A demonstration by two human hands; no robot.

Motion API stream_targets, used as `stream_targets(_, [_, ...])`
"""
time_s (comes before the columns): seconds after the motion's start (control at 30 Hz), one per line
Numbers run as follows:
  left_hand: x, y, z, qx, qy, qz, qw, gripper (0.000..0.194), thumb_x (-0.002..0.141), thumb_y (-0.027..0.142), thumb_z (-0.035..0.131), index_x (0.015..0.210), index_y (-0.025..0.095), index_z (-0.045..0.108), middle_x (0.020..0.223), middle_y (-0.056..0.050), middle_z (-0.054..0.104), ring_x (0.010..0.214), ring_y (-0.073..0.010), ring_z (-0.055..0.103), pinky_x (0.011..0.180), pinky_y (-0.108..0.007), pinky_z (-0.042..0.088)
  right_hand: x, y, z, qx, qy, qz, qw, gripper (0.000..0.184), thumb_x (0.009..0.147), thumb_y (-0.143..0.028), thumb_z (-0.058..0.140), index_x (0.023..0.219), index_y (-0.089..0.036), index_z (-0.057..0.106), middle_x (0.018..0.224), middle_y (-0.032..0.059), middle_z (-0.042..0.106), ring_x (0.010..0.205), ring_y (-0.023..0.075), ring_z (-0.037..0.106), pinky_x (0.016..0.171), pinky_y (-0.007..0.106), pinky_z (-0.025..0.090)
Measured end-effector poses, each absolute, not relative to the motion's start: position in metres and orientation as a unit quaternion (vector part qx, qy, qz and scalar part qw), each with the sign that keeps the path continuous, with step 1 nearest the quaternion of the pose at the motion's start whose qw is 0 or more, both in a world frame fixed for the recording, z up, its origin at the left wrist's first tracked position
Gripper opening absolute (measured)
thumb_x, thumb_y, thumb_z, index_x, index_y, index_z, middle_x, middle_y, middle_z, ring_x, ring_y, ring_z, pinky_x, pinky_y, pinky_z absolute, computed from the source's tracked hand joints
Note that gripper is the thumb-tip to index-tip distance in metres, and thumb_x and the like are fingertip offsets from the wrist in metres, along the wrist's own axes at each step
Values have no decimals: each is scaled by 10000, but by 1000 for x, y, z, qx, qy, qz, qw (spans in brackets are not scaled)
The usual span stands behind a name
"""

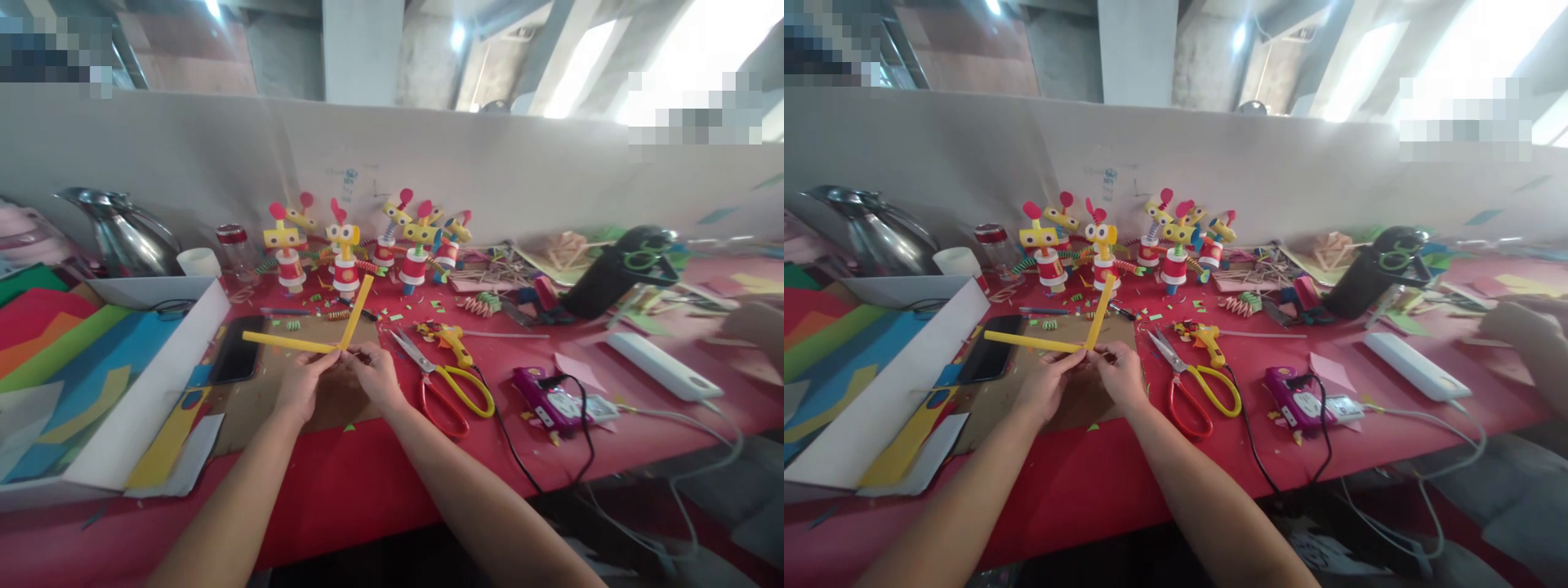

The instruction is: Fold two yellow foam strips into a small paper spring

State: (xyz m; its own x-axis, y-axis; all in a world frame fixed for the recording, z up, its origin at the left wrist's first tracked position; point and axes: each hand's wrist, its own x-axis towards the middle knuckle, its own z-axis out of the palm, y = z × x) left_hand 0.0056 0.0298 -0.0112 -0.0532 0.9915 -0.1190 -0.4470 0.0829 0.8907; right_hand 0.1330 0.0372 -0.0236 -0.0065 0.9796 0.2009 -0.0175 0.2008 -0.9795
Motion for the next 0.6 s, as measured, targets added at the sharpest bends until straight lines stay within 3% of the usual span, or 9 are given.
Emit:
stream_targets(0.23, [4,30,-18,351,429,562,614,372,534,335,832,843,144,748,723,-61,727,705,-173,644,762,-304,462,136,38,-24,-462,-561,443,525,171,705,-348,636,651,-185,637,601,-9,607,563,132,517,536,235,387])
stream_targets(0.6, [0,30,-14,350,429,556,620,341,493,285,847,785,133,760,681,-60,726,643,-147,614,696,-265,449,134,39,-28,-467,-582,426,512,220,717,-376,605,621,-178,600,563,-17,548,541,122,466,507,229,345])
